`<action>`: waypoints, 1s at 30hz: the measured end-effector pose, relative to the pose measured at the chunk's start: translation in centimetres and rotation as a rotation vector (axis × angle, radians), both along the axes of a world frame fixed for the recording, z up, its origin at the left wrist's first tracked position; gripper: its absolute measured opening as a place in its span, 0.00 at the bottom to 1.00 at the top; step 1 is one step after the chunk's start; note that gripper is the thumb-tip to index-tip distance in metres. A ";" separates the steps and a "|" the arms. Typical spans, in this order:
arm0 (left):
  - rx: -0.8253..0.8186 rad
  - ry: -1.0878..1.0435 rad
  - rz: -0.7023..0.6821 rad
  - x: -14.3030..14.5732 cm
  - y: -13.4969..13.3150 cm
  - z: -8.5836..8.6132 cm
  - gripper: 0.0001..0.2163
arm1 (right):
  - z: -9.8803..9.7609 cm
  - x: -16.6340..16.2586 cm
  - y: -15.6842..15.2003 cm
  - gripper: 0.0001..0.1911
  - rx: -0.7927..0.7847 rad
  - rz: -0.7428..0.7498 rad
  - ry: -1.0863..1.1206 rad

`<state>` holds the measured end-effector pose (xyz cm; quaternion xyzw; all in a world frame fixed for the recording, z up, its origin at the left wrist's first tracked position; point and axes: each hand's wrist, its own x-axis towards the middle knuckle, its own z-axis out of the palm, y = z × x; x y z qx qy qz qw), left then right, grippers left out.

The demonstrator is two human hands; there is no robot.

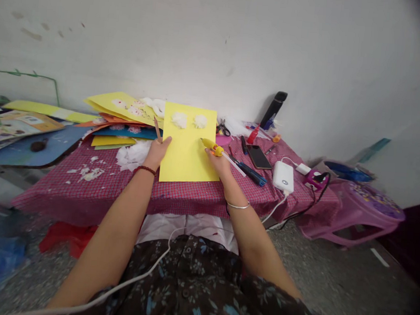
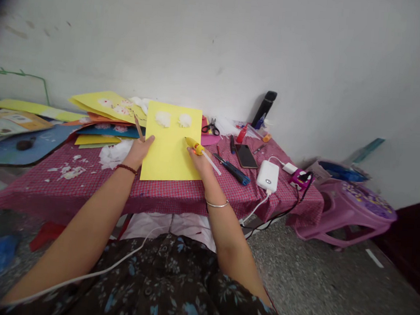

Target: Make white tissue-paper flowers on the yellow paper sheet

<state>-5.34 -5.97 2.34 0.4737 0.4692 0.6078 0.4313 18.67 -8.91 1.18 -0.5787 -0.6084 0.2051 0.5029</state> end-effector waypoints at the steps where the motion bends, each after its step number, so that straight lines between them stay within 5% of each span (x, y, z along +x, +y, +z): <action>1: 0.000 -0.001 0.000 0.0 0.0 0.0 0.14 | 0.0 0.0 0.0 0.15 -0.001 -0.001 0.001; 21: -0.007 -0.031 0.039 0.1 0.1 0.2 0.13 | 0.5 0.0 -0.4 0.16 -0.064 -0.068 -0.035; 30: -0.010 -0.022 0.068 0.1 0.0 0.4 0.12 | -0.2 -0.2 -0.2 0.17 -0.022 0.024 0.012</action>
